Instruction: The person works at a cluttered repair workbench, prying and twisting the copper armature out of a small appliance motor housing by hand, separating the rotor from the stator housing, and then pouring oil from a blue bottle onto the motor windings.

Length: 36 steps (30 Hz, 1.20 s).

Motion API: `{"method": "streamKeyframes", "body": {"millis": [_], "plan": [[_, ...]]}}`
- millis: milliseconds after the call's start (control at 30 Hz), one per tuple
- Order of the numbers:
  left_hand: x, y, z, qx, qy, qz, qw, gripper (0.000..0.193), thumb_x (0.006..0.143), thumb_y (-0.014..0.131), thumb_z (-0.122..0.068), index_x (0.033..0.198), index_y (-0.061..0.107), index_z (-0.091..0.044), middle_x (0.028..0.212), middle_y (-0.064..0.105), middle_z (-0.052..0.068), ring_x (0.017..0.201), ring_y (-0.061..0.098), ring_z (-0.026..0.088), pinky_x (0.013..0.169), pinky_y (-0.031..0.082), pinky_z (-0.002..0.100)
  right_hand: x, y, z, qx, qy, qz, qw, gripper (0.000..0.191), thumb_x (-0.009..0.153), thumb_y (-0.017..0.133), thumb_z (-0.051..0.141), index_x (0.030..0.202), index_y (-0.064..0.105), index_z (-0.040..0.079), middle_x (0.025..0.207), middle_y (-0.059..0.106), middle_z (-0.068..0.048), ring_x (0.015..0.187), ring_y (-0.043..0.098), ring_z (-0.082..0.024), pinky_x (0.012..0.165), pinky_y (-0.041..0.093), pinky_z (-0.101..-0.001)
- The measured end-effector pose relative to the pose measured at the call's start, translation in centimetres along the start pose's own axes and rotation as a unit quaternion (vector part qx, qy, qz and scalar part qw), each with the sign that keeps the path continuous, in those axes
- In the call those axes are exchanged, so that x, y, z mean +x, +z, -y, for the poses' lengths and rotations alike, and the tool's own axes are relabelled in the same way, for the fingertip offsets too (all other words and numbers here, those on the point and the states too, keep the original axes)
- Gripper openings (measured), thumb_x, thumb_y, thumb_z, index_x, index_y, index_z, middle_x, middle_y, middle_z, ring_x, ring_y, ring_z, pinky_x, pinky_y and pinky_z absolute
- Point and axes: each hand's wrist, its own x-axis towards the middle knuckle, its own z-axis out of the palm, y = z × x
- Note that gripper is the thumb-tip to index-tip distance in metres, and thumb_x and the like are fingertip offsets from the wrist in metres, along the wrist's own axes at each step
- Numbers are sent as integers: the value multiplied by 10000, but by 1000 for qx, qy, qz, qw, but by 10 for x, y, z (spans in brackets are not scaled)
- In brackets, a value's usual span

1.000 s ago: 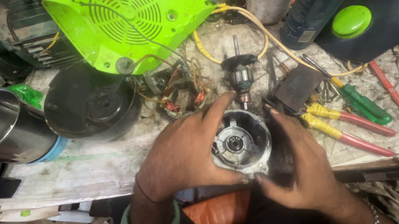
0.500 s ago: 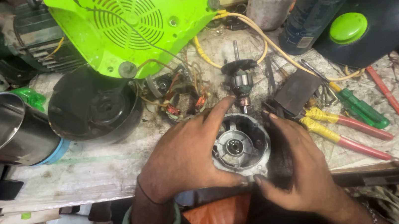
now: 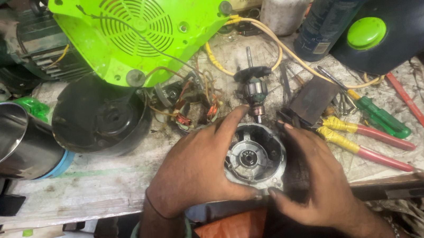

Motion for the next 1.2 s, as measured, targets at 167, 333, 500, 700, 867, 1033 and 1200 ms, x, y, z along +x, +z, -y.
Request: {"method": "streamKeyframes", "body": {"millis": [167,333,500,700,867,1033,1200], "plan": [[-1,0,0,9,4,-7,1000,1194,572,900,-508,1535,361,-52,1060,731,237,974,739,398,872,566,446,-1,0,-1,-6,0,-3,1000,996,668,815,303,1469,377,-95,1394,535,-317,1306,564,-438,1112,451,-505],[-1,0,-1,5,7,-9,1000,1189,575,895,-496,1540,360,-53,1068,735,231,980,743,391,875,570,439,-1,0,-1,-5,-2,-6,1000,995,668,816,303,1469,379,-95,1392,535,-316,1304,563,-439,1112,451,-505],[0,0,0,-5,11,-9,1000,1184,578,895,-487,1537,357,-47,1086,735,225,990,746,383,884,569,437,-1,0,-1,-3,0,-4,1000,1002,669,819,300,1474,373,-96,1395,529,-318,1310,554,-438,1113,445,-505],[0,0,0,-5,13,-9,1000,1177,585,895,-484,1541,359,-54,1109,731,227,1012,738,385,898,564,438,0,-1,1,-5,-5,-6,1000,995,666,822,292,1470,377,-92,1405,529,-314,1320,547,-441,1121,436,-505],[0,0,0,2,14,-9,1000,1190,579,903,-493,1542,355,-59,1151,711,242,1059,711,404,918,546,451,0,-1,1,-1,-2,-7,1000,995,663,822,288,1468,380,-94,1411,528,-311,1325,544,-441,1118,437,-504],[1,1,1,15,-11,5,1000,1210,563,906,-487,1552,342,-79,1143,699,243,1069,698,412,927,535,459,0,1,0,-12,-9,-6,1000,1000,672,818,299,1477,368,-90,1426,516,-309,1331,533,-445,1132,430,-514],[0,0,2,-4,26,-12,1000,1192,584,907,-492,1542,349,-55,1174,699,246,1076,707,413,928,544,454,-2,1,-1,-48,-4,-3,999,1035,654,813,336,1486,358,-79,1462,485,-298,1359,477,-468,1153,366,-545]]}}
